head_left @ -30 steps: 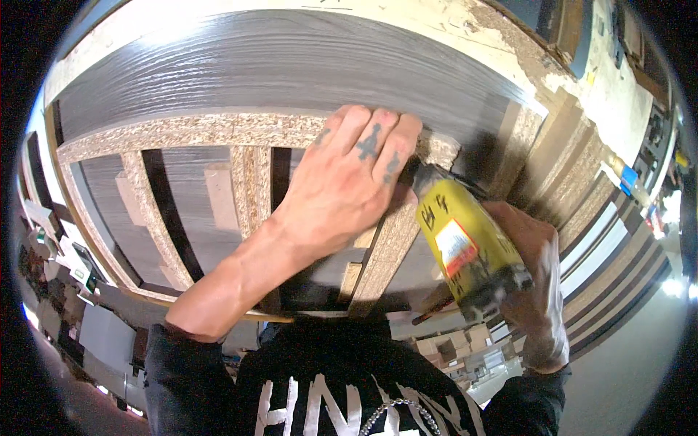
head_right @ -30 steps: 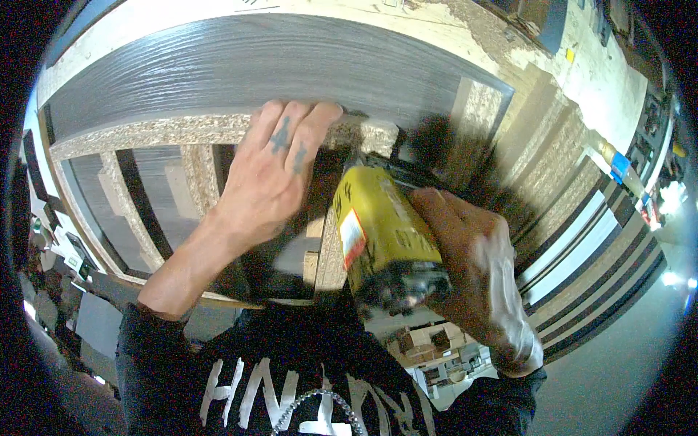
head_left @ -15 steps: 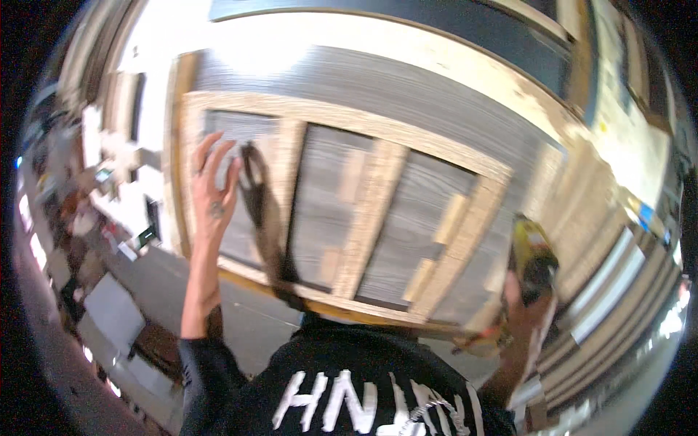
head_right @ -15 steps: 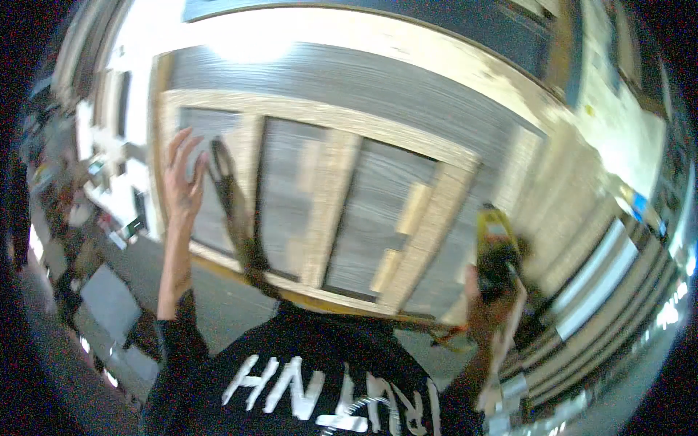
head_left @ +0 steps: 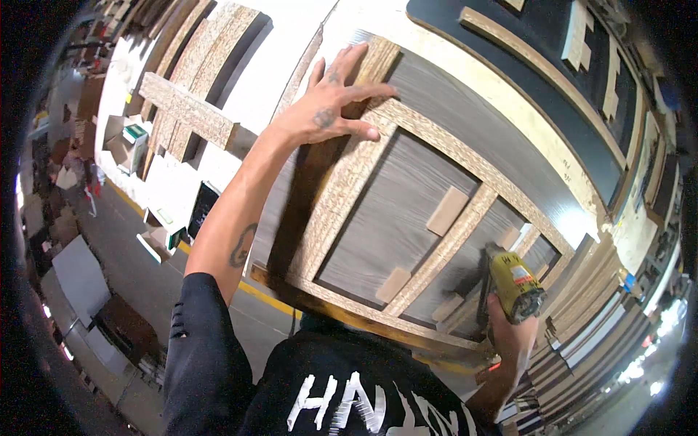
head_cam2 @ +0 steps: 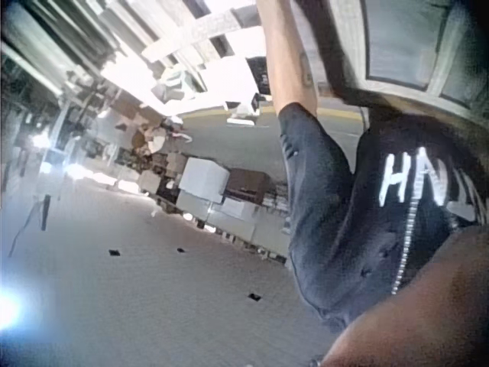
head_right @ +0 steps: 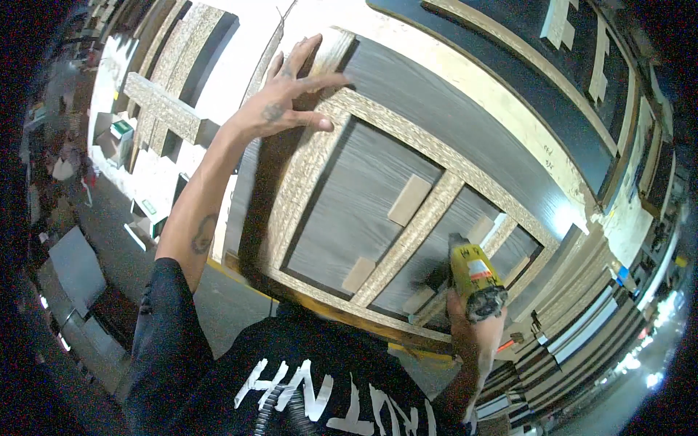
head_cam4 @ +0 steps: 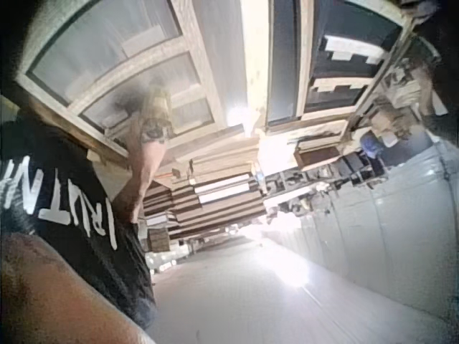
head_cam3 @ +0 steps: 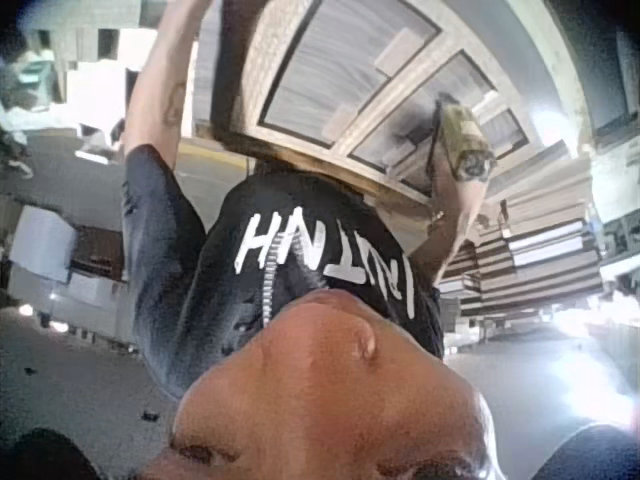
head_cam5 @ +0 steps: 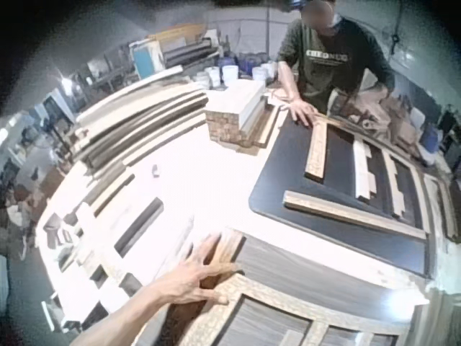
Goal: Assembling a wooden frame by positioning wooden slats and securing them with a pneumatic nail gun.
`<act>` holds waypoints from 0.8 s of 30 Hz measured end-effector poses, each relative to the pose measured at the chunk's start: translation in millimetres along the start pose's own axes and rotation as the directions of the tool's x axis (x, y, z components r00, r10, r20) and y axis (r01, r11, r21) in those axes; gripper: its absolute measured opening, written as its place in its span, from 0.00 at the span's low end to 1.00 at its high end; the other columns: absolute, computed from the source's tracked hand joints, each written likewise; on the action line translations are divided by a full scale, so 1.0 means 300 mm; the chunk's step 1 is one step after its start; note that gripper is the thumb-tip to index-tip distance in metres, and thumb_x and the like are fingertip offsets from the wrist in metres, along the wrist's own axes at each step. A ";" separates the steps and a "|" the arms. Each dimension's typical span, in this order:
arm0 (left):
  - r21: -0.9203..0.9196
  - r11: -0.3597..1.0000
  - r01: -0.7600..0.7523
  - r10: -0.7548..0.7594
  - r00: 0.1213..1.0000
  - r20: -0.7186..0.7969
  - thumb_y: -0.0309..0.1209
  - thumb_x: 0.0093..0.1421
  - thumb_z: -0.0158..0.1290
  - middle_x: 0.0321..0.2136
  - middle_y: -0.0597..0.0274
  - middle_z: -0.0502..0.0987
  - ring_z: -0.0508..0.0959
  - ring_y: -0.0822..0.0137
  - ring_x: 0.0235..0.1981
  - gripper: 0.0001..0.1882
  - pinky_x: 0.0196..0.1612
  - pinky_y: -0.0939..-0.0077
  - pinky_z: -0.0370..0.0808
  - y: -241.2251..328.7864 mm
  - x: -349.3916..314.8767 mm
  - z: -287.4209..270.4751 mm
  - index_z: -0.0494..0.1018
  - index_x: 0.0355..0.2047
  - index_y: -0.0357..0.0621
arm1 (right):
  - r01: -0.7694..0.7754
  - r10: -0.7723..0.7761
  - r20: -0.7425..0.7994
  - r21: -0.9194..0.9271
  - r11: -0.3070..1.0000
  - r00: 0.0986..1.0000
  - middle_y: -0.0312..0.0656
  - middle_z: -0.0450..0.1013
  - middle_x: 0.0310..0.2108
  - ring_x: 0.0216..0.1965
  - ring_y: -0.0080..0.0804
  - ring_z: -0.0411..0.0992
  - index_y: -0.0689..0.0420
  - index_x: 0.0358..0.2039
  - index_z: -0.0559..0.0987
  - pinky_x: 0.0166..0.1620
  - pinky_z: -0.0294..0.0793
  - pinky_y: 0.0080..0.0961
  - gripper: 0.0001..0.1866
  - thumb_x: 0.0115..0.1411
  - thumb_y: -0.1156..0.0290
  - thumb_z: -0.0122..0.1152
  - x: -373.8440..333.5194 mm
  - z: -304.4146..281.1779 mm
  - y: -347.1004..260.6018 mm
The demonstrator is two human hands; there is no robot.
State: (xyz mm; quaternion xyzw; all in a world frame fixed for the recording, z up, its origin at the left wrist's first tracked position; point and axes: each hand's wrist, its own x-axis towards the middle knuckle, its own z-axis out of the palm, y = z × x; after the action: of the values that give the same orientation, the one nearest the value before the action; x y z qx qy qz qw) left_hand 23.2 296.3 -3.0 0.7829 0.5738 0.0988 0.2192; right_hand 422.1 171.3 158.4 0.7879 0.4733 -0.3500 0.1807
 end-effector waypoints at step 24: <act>-0.223 0.973 0.054 -0.065 0.997 -0.042 0.53 0.44 0.67 0.73 0.65 0.43 0.45 0.53 0.72 0.30 0.71 0.38 0.38 -0.029 -0.009 0.026 0.75 0.51 0.83 | 0.855 -0.855 0.064 -0.115 0.506 0.515 0.46 0.80 0.33 0.30 0.37 0.80 0.59 0.41 0.79 0.34 0.78 0.28 0.12 0.56 0.72 0.61 0.253 -0.012 -0.713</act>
State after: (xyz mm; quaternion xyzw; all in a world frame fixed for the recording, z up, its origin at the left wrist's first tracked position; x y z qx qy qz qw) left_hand 18.0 294.2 -13.4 0.7335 0.5875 0.1749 0.2938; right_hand 260.1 324.6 116.0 0.4389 0.8221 -0.3610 0.0360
